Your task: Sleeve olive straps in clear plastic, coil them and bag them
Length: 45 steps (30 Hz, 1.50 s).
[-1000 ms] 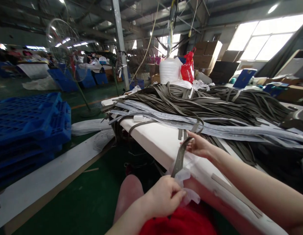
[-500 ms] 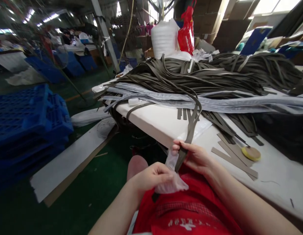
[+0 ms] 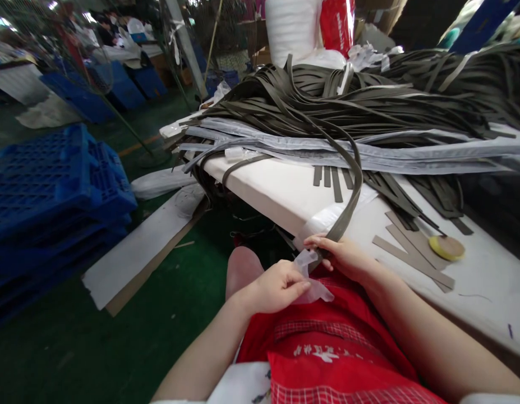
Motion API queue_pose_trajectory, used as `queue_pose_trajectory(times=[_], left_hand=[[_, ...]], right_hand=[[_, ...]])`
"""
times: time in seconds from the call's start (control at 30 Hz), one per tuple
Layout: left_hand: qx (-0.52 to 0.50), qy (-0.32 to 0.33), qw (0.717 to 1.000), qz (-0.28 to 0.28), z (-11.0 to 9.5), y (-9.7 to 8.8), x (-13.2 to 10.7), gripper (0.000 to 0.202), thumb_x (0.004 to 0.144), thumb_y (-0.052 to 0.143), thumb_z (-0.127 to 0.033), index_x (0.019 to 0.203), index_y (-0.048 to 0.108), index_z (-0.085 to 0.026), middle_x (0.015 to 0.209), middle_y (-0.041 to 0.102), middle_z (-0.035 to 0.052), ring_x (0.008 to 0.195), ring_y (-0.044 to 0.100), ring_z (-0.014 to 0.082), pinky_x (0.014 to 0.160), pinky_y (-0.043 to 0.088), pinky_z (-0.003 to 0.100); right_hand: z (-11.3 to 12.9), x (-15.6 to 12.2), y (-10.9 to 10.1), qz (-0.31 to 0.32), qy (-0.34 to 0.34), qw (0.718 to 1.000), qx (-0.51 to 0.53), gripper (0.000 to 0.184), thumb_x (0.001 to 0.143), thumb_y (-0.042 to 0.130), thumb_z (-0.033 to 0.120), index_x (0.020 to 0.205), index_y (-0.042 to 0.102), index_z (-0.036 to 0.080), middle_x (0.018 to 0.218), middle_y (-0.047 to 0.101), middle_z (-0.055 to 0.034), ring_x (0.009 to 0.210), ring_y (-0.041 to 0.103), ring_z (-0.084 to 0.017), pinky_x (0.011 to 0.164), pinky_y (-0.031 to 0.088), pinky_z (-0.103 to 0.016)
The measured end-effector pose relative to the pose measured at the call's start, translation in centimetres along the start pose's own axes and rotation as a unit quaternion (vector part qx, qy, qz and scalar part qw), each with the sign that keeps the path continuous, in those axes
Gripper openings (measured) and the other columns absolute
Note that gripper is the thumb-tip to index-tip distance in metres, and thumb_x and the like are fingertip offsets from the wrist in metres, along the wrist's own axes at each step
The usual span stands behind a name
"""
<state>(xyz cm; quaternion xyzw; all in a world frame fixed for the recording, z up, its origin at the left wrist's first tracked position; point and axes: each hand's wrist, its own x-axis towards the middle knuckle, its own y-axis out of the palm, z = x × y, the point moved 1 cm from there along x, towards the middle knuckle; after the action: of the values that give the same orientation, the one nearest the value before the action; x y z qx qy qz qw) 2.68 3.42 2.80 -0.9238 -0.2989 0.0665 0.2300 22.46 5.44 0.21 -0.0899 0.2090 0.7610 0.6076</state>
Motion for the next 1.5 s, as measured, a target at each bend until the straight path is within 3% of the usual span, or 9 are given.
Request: queue_pose_trajectory(times=[0.13, 0.23, 0.4, 0.5, 0.63, 0.8, 0.9, 1.3, 1.5], left_hand=[[-0.082, -0.014, 0.996, 0.011, 0.8, 0.0, -0.5, 0.047, 0.097, 0.040, -0.042, 0.060, 0.052, -0.015, 0.061, 0.048, 0.0008, 0.060, 0.045, 0.0130, 0.061, 0.036, 0.026], [-0.096, -0.021, 0.995, -0.009, 0.9, -0.2, -0.9, 0.052, 0.097, 0.040, -0.047, 0.062, 0.058, -0.013, 0.062, 0.052, 0.0024, 0.061, 0.047, 0.0135, 0.062, 0.038, 0.026], [-0.107, -0.044, 0.992, -0.041, 0.4, -0.9, -1.6, 0.048, 0.096, 0.045, -0.048, 0.082, 0.072, -0.011, 0.076, 0.067, 0.0085, 0.075, 0.059, 0.0194, 0.074, 0.046, 0.029], [-0.114, -0.053, 0.990, -0.060, 0.3, -1.2, -1.9, 0.046, 0.095, 0.048, -0.048, 0.086, 0.075, -0.011, 0.078, 0.070, 0.0098, 0.077, 0.062, 0.0214, 0.076, 0.047, 0.031], [-0.133, -0.056, 0.987, -0.069, 0.6, -1.4, -2.2, 0.046, 0.094, 0.051, -0.049, 0.088, 0.076, -0.011, 0.079, 0.072, 0.0100, 0.073, 0.063, 0.0211, 0.075, 0.047, 0.031], [-0.120, -0.063, 0.984, -0.118, 1.7, -2.5, -3.3, 0.044, 0.096, 0.047, -0.046, 0.094, 0.076, -0.013, 0.098, 0.075, 0.0118, 0.092, 0.066, 0.0234, 0.087, 0.047, 0.031], [-0.113, -0.063, 0.985, -0.116, 2.2, -2.8, -3.8, 0.044, 0.096, 0.048, -0.045, 0.089, 0.075, -0.011, 0.092, 0.075, 0.0116, 0.086, 0.066, 0.0210, 0.084, 0.048, 0.029], [-0.188, -0.031, 0.982, -0.013, 1.5, -1.5, -3.5, 0.047, 0.096, 0.048, -0.048, 0.085, 0.072, -0.008, 0.084, 0.070, 0.0101, 0.078, 0.062, 0.0173, 0.074, 0.048, 0.026], [-0.163, -0.034, 0.986, 0.021, 1.0, -1.5, -2.7, 0.046, 0.096, 0.047, -0.049, 0.103, 0.073, -0.011, 0.104, 0.072, 0.0132, 0.094, 0.066, 0.0221, 0.086, 0.049, 0.030]], right_hand=[[0.2, -0.4, -0.5, 0.020, -0.020, 0.999, 0.027, 0.035, 0.081, 0.072, 0.039, 0.110, 0.069, 0.020, 0.079, 0.071, -0.0002, 0.044, 0.051, -0.006, 0.042, 0.040, -0.018], [0.1, -0.5, -0.7, 0.008, -0.024, 0.998, 0.049, 0.033, 0.079, 0.074, 0.034, 0.108, 0.069, 0.020, 0.086, 0.075, -0.0022, 0.068, 0.066, -0.013, 0.066, 0.054, -0.023], [1.0, -1.3, -0.7, 0.065, 0.014, 0.993, 0.101, 0.039, 0.075, 0.078, 0.029, 0.111, 0.069, 0.017, 0.105, 0.075, -0.0107, 0.096, 0.071, -0.023, 0.086, 0.056, -0.035], [1.3, -1.7, -0.6, 0.087, 0.045, 0.991, 0.090, 0.040, 0.073, 0.079, 0.028, 0.110, 0.070, 0.017, 0.114, 0.073, -0.0125, 0.085, 0.072, -0.021, 0.078, 0.059, -0.034], [1.2, -1.9, -0.7, 0.054, 0.026, 0.998, 0.021, 0.037, 0.079, 0.074, 0.039, 0.108, 0.070, 0.015, 0.086, 0.077, -0.0096, 0.050, 0.061, -0.012, 0.050, 0.051, -0.025], [3.3, -3.4, -0.8, -0.147, -0.164, 0.974, 0.055, 0.031, 0.084, 0.070, 0.043, 0.105, 0.067, 0.022, 0.068, 0.074, -0.0045, 0.047, 0.060, -0.014, 0.044, 0.046, -0.022], [5.2, -4.4, -0.3, -0.208, -0.252, 0.944, 0.056, 0.025, 0.086, 0.068, 0.040, 0.103, 0.067, 0.023, 0.065, 0.072, -0.0038, 0.049, 0.062, -0.015, 0.047, 0.049, -0.024], [3.1, -3.3, -0.3, -0.118, -0.171, 0.978, 0.020, 0.032, 0.085, 0.069, 0.046, 0.106, 0.067, 0.023, 0.070, 0.074, -0.0026, 0.052, 0.065, -0.016, 0.047, 0.053, -0.024], [2.4, -3.2, -0.8, -0.043, -0.128, 0.991, -0.011, 0.031, 0.087, 0.067, 0.044, 0.110, 0.067, 0.023, 0.068, 0.071, -0.0024, 0.054, 0.063, -0.016, 0.052, 0.053, -0.027]])
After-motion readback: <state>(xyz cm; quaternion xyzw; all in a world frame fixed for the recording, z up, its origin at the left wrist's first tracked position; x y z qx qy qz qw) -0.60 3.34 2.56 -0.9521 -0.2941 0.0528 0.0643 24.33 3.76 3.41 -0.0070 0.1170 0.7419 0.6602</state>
